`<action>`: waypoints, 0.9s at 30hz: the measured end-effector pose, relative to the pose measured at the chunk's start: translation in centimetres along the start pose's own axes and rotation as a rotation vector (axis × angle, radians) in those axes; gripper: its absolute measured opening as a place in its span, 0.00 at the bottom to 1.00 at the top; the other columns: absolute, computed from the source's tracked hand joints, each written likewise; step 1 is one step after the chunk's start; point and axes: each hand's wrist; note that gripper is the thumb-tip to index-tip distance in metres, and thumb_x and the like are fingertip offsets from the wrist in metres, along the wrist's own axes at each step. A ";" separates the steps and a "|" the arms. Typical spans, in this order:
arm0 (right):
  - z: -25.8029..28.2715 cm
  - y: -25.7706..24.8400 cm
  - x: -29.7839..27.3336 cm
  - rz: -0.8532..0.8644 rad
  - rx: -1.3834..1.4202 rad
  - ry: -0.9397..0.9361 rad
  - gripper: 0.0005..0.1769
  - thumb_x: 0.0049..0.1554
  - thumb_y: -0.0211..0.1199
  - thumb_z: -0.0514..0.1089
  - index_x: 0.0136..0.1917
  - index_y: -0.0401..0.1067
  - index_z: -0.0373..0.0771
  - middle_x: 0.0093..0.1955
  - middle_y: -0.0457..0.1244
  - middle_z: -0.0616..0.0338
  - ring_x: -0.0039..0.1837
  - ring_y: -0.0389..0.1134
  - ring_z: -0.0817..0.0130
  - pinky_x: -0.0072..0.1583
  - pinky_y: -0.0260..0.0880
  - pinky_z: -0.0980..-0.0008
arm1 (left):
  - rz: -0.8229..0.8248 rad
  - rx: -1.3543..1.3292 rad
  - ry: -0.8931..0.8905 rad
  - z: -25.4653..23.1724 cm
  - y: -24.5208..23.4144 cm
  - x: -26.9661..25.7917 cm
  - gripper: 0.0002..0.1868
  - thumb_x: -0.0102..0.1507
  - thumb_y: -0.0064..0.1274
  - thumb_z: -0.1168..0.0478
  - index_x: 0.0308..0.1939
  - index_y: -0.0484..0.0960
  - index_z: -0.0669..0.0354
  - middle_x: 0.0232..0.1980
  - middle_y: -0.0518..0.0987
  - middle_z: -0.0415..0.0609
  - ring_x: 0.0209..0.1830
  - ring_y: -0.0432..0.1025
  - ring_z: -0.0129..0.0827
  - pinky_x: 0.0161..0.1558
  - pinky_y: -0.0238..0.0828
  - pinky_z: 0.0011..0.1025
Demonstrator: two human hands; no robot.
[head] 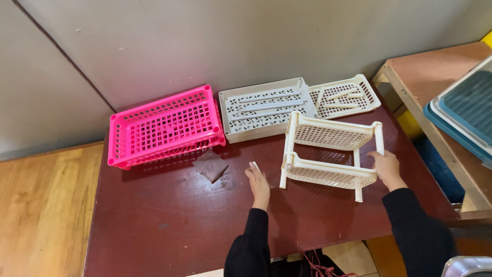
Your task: The person disassembles a white plastic basket by removing its legs and trays, then reassembles it by inserting the legs back into the basket frame and stacking the trays. The person handles the basket components and legs by hand on a wooden table.
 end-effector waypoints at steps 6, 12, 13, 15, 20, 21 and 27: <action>-0.3 -0.1 -0.2 0.000 -0.019 -0.060 0.15 0.62 0.59 0.46 0.54 0.80 0.34 0.31 0.64 0.49 0.35 0.67 0.60 0.42 0.66 0.60 | 0.073 0.295 0.412 -5.8 4.4 -1.0 0.28 0.75 0.34 0.45 0.68 0.61 0.65 0.60 0.73 0.64 0.56 0.72 0.53 0.53 0.68 0.45; 1.9 -0.3 -1.9 -0.178 -0.190 -0.368 0.39 0.60 0.60 0.48 0.78 0.51 0.34 0.65 0.58 0.27 0.66 0.60 0.40 0.65 0.59 0.48 | 0.149 0.792 0.597 -10.0 8.7 -1.7 0.25 0.68 0.46 0.49 0.67 0.72 0.53 0.54 0.76 0.58 0.45 0.73 0.56 0.42 0.71 0.47; 2.4 -0.4 -2.3 -0.276 -0.298 -0.568 0.47 0.58 0.61 0.48 0.82 0.42 0.36 0.74 0.52 0.22 0.75 0.52 0.37 0.71 0.53 0.46 | 0.162 0.865 0.672 -10.2 9.5 -2.0 0.25 0.69 0.47 0.49 0.68 0.73 0.51 0.52 0.77 0.57 0.44 0.73 0.55 0.43 0.71 0.46; 3.5 -0.7 -2.7 -0.261 -0.524 -0.613 0.49 0.58 0.62 0.50 0.83 0.39 0.42 0.80 0.39 0.24 0.81 0.40 0.38 0.75 0.42 0.43 | 0.185 1.008 0.822 -10.2 11.7 -2.6 0.24 0.69 0.49 0.50 0.69 0.73 0.48 0.48 0.79 0.55 0.41 0.73 0.52 0.43 0.71 0.44; 5.1 -0.3 -2.3 -0.139 -0.738 -0.809 0.47 0.57 0.59 0.48 0.83 0.41 0.50 0.84 0.37 0.33 0.84 0.39 0.42 0.80 0.37 0.44 | 0.450 0.989 1.012 -8.5 18.2 -5.0 0.25 0.69 0.52 0.51 0.70 0.73 0.45 0.45 0.80 0.54 0.40 0.74 0.48 0.49 0.67 0.45; 5.2 -0.3 -2.0 -0.072 -0.650 -0.823 0.47 0.56 0.59 0.48 0.83 0.42 0.48 0.83 0.39 0.33 0.83 0.40 0.43 0.79 0.37 0.42 | 0.506 0.955 1.009 -8.2 19.2 -5.6 0.25 0.69 0.52 0.51 0.71 0.73 0.44 0.46 0.80 0.54 0.40 0.74 0.48 0.48 0.67 0.45; 4.1 -0.3 -1.3 0.092 -0.640 -0.852 0.27 0.59 0.58 0.48 0.71 0.64 0.49 0.71 0.62 0.56 0.76 0.57 0.57 0.79 0.38 0.42 | 0.726 0.928 0.832 -8.4 19.7 -6.9 0.22 0.62 0.59 0.53 0.60 0.82 0.47 0.42 0.82 0.50 0.41 0.74 0.49 0.47 0.67 0.46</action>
Point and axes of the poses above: each hand's wrist, its own x-axis towards the middle knuckle, its own y-axis out of the palm, z = x × y
